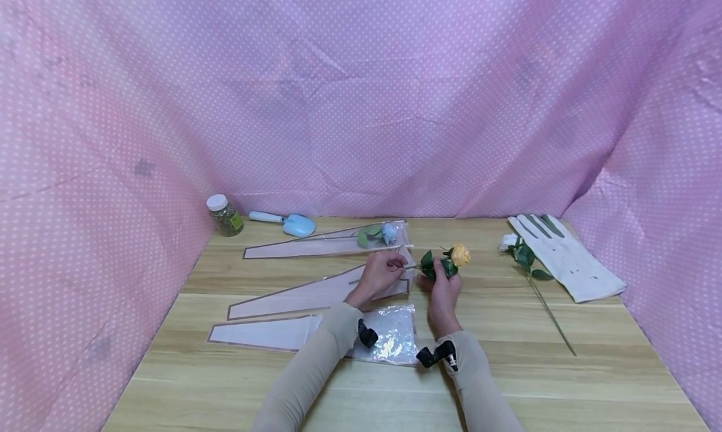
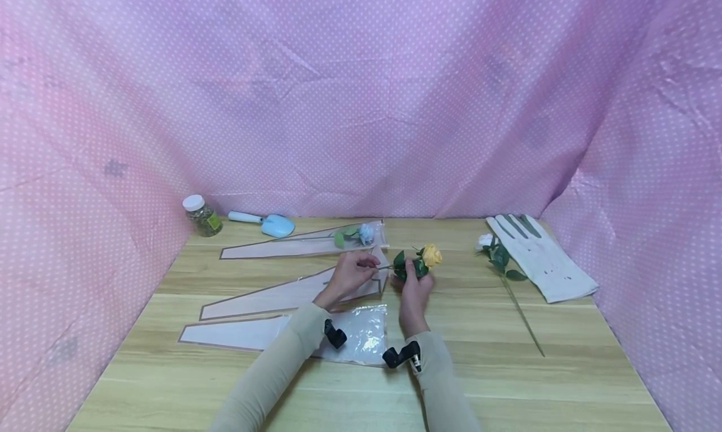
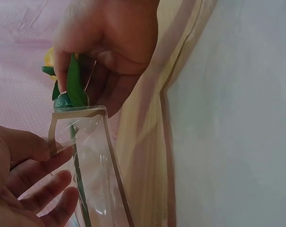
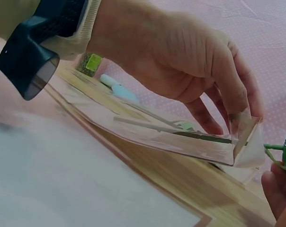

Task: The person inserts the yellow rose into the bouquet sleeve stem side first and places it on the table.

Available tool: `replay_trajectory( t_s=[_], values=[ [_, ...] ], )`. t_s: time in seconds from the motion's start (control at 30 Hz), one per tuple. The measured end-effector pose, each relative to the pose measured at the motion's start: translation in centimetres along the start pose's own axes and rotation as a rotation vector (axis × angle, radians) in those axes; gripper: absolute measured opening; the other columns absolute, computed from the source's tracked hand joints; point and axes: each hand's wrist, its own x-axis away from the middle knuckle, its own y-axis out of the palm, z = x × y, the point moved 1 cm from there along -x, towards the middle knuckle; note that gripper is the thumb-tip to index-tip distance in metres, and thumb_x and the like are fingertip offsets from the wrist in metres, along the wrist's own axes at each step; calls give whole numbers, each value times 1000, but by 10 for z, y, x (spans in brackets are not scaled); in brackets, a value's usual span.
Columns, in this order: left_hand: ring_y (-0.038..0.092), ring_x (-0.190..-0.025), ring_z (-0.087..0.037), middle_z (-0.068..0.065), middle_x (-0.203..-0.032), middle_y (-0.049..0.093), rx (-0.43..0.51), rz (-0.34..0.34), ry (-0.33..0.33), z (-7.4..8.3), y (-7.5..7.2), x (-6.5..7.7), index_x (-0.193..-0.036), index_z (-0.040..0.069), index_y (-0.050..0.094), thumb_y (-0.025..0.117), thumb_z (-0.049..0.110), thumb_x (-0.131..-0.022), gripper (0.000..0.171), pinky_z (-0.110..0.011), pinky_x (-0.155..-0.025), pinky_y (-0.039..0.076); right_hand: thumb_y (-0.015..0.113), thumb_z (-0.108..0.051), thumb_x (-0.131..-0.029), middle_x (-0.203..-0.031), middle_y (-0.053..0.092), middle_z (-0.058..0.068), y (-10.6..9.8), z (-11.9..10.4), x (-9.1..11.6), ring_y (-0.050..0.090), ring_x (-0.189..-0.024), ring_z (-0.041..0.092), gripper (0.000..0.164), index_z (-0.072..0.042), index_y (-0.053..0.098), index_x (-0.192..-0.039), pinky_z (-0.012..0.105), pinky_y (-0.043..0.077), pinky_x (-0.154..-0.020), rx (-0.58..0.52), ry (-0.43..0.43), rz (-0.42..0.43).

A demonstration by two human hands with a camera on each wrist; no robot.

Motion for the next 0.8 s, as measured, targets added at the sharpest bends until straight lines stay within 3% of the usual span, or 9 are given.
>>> replay_trajectory(
  t_s=[0.3, 0.57, 0.8],
  values=[
    [73, -87, -23, -13, -94, 77, 7, 4, -10, 2, 0, -1, -96, 1, 76, 71, -3, -83, 15, -27, -82, 59, 61, -20, -99, -87, 70, -14, 2, 4, -1, 67, -76, 2, 30, 0, 59, -121, 24, 57, -75, 42, -23, 33],
    [74, -86, -23, -14, -95, 77, 23, 4, 12, 3, 2, -2, -97, -1, 75, 70, -5, -83, 15, -24, -81, 59, 63, -22, -98, -101, 68, -12, 5, 5, 0, 63, -94, 0, 40, 2, 58, -130, 14, 52, -84, 107, 13, 31],
    [75, -88, -24, -16, -96, 77, 40, 4, 37, 5, 4, -3, -97, -2, 75, 69, -7, -84, 16, -22, -81, 59, 64, -17, -97, -106, 68, -2, 11, 7, 2, 63, -91, 1, 35, 5, 60, -123, 15, 54, -82, 105, 4, 17]
  ],
)
